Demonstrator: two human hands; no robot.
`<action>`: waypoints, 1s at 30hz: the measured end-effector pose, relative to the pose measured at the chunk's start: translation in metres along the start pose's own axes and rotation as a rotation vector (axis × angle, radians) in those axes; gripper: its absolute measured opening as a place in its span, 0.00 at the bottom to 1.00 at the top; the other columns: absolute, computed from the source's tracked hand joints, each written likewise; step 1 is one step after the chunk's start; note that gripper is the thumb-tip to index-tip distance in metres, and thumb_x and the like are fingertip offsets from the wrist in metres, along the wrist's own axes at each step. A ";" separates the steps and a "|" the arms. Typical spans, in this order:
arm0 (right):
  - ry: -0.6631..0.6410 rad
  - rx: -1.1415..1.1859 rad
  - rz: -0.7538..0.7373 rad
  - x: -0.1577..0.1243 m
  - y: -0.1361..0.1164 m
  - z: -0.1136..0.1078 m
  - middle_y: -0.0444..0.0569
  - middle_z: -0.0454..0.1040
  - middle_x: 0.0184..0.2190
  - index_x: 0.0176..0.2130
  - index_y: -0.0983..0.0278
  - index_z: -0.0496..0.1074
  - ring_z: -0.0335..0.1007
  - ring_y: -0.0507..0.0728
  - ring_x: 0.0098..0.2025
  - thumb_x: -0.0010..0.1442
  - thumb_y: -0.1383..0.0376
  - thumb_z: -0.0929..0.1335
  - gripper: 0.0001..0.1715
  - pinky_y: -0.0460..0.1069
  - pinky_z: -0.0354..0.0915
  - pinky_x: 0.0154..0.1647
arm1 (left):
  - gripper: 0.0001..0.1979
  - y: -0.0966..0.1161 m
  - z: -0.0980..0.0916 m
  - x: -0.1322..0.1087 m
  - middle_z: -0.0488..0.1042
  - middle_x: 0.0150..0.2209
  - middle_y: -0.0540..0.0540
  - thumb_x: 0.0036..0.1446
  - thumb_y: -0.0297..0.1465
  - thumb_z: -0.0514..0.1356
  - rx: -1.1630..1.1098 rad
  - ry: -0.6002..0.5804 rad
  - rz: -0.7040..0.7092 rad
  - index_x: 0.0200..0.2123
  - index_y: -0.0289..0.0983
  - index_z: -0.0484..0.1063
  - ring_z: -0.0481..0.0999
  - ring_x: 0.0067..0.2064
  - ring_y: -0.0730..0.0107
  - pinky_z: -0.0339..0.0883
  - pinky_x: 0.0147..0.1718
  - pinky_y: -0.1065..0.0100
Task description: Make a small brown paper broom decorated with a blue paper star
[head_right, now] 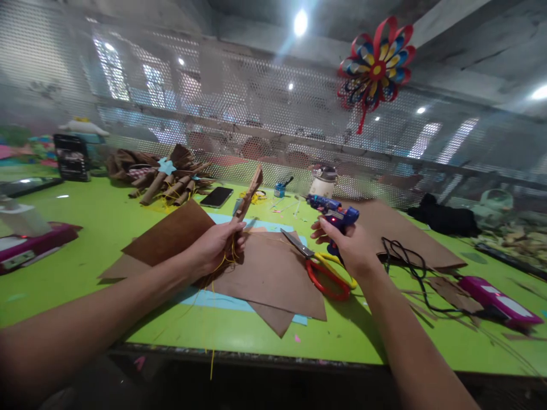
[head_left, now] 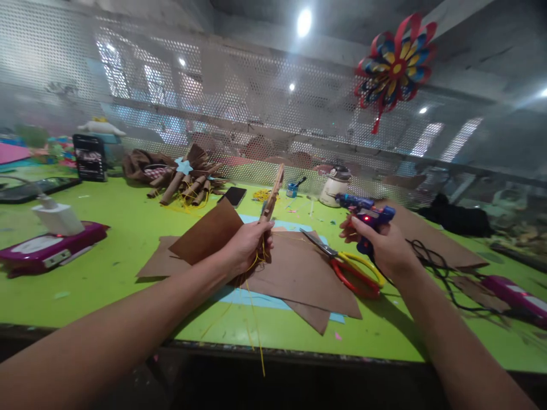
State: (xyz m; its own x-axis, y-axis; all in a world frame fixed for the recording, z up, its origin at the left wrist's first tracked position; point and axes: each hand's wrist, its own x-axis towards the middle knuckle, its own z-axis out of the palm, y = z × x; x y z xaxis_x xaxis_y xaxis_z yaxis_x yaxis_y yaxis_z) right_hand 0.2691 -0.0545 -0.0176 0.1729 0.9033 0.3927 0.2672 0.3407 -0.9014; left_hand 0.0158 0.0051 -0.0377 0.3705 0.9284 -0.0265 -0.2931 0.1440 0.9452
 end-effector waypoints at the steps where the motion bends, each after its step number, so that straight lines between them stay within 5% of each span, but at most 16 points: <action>1: -0.049 0.050 0.002 -0.003 -0.003 0.004 0.51 0.73 0.32 0.38 0.65 0.68 0.70 0.55 0.30 0.52 0.55 0.67 0.18 0.50 0.66 0.32 | 0.10 -0.001 0.001 -0.001 0.62 0.17 0.53 0.51 0.32 0.58 -0.010 -0.021 -0.014 0.24 0.35 0.60 0.62 0.18 0.79 0.57 0.18 0.76; 9: -0.402 -0.100 0.015 -0.010 -0.041 0.041 0.52 0.73 0.27 0.33 0.68 0.70 0.69 0.54 0.29 0.57 0.53 0.64 0.20 0.50 0.67 0.32 | 0.09 -0.002 0.009 -0.011 0.60 0.16 0.55 0.50 0.32 0.59 -0.119 -0.133 -0.063 0.26 0.35 0.61 0.59 0.17 0.82 0.55 0.18 0.77; 30: -0.377 -0.209 -0.060 -0.018 -0.024 0.054 0.48 0.69 0.23 0.29 0.66 0.67 0.65 0.52 0.27 0.59 0.54 0.62 0.19 0.47 0.62 0.30 | 0.09 -0.013 0.007 -0.009 0.60 0.17 0.55 0.52 0.33 0.56 0.074 -0.122 0.060 0.25 0.37 0.59 0.59 0.17 0.80 0.52 0.17 0.75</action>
State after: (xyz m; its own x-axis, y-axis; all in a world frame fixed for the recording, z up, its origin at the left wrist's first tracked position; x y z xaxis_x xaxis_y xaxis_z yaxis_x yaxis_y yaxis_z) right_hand 0.2078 -0.0651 -0.0126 -0.1970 0.9287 0.3143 0.4595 0.3706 -0.8071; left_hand 0.0225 -0.0073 -0.0475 0.4597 0.8856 0.0661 -0.2540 0.0598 0.9653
